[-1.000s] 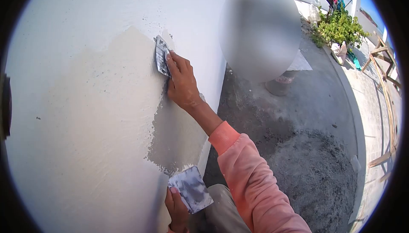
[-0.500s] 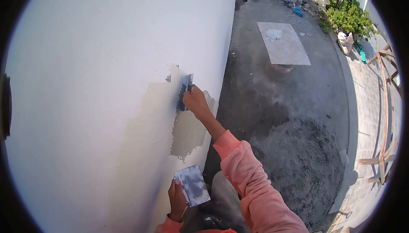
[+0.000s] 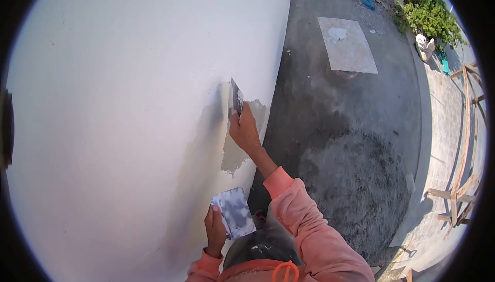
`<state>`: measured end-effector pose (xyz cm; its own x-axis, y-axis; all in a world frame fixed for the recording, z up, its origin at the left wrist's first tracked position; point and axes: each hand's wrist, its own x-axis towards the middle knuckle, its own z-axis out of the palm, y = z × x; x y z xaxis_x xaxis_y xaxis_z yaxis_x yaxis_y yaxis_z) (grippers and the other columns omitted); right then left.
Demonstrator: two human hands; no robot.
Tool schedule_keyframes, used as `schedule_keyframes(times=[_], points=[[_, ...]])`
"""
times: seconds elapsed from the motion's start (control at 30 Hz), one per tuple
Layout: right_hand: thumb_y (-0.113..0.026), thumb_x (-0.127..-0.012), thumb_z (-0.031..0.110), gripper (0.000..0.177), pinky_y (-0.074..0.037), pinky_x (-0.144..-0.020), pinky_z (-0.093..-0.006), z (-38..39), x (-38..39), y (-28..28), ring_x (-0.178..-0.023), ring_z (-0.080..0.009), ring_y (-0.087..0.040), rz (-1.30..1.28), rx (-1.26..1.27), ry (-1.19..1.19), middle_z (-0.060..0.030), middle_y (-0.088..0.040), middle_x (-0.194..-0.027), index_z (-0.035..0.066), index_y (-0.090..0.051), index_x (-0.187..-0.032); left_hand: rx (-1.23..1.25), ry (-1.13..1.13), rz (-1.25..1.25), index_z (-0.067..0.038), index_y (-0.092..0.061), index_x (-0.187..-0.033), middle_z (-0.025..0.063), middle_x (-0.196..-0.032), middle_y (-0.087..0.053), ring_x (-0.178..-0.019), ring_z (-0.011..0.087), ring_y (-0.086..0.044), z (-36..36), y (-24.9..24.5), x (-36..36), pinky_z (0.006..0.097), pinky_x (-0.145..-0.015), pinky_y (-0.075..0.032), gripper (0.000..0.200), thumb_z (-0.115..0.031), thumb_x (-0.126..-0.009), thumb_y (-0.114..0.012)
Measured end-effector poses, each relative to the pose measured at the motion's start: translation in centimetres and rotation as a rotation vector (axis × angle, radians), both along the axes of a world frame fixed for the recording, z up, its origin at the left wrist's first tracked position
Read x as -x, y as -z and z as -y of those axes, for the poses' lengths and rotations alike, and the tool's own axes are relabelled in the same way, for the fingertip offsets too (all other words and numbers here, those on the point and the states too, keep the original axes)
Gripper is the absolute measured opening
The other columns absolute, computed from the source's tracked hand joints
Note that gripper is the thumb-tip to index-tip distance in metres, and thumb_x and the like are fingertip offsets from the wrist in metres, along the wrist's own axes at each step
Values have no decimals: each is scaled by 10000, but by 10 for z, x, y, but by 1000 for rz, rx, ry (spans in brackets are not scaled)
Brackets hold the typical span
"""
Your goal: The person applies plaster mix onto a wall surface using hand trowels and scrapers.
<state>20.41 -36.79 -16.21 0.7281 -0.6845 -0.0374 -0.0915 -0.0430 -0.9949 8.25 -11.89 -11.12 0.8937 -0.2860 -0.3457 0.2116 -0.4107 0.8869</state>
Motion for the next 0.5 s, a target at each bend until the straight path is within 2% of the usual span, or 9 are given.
schedule_keyframes(times=[0.07,0.17,0.27,0.3,0.37,0.4,0.43,0.5], points=[[-448,-923,68,300,-468,-835,-424,21,-26,29,-937,-403,-582,-121,-44,73,-285,-520,-1102,-134,-479,-1143,-13,27,-47,46,-563,-1074,81,-889,-594,-818,160,-509,-5,-8,-1,313,-785,-429,324,-219,-1039,-379],[-439,-900,59,352,-457,-887,-442,34,-67,56,-999,-412,-555,-121,214,-16,-305,-496,-1113,-157,-464,-1176,-62,-18,13,44,-557,-1119,79,-939,-592,-873,156,-511,-8,1,3,303,-831,-417,325,-218,-1039,-383],[-469,-864,56,323,-426,-925,-453,19,-75,48,-1039,-421,-530,-76,384,56,-302,-518,-1107,-128,-489,-1129,-59,-40,65,6,-563,-1064,-2,-848,-545,-807,82,-454,12,-21,1,260,-760,-398,300,-239,-1047,-391],[-467,-870,58,294,-400,-942,-431,18,-67,42,-1083,-396,-500,-4,360,-7,-293,-500,-1117,-102,-495,-1115,-29,-52,27,22,-559,-1096,36,-906,-568,-852,118,-482,14,-20,0,280,-804,-403,310,-230,-1044,-386],[-468,-874,63,285,-414,-910,-423,23,-38,12,-1024,-389,-528,90,229,-90,-281,-529,-1075,-92,-497,-1113,26,-73,-57,53,-550,-1159,113,-1022,-614,-944,190,-536,8,-17,1,319,-891,-414,341,-214,-1037,-376],[-468,-877,65,281,-421,-894,-419,26,-24,1,-994,-385,-542,138,162,-130,-275,-543,-1054,-86,-498,-1112,11,-67,-82,52,-551,-1148,105,-999,-610,-923,185,-532,7,-19,2,316,-871,-416,337,-215,-1037,-377],[-476,-881,98,264,-454,-767,-415,29,-16,5,-824,-338,-587,36,57,-24,-243,-597,-933,-83,-506,-1072,-5,-63,-101,51,-552,-1137,97,-975,-606,-903,181,-529,7,-23,0,314,-851,-419,334,-216,-1038,-378],[-477,-883,108,214,-460,-709,-425,42,-20,28,-755,-324,-608,-100,-85,98,-213,-599,-815,-75,-519,-985,-23,-57,-85,49,-551,-1116,79,-927,-590,-862,167,-514,8,-32,-1,306,-809,-418,328,-220,-1038,-381]])
